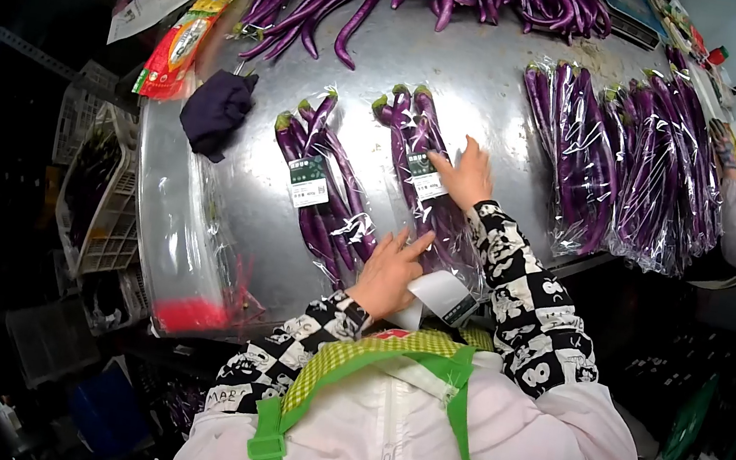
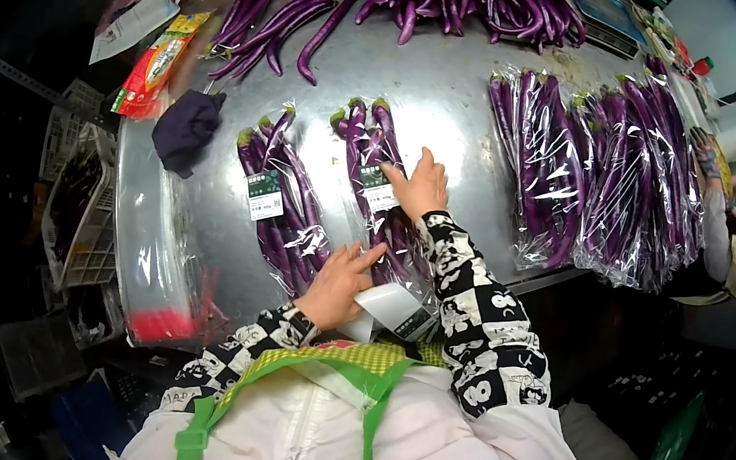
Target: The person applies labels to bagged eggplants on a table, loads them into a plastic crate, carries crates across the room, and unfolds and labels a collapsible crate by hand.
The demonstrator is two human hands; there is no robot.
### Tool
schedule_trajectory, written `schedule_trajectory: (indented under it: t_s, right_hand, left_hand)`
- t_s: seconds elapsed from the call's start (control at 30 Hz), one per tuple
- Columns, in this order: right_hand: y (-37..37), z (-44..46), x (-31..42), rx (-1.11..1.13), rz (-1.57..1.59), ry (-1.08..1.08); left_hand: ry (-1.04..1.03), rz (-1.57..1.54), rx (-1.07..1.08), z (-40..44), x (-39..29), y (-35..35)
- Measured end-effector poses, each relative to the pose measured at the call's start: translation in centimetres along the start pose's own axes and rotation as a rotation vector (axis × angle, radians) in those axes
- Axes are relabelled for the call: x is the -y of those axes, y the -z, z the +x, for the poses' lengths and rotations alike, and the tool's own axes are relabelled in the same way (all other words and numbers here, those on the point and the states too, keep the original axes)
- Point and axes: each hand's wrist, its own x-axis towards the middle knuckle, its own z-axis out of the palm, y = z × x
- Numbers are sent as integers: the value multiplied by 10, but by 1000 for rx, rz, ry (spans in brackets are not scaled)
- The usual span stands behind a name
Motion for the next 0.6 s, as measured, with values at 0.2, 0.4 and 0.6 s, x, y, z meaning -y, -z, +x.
schedule_trajectory:
  t_s: [0.2,0.4,0.6]
  right_hand:
    - [-46,-12,21,152,295,-61]
    - [-51,-25,55,480,265,146]
    - [75,32,-57,-360,-479,260]
  left_hand:
    - [-393,-423,-114,0,-39,11]
    - [-183,-830,-253,8,-65,18]
    - [-370,-455,-253,20,-28,16]
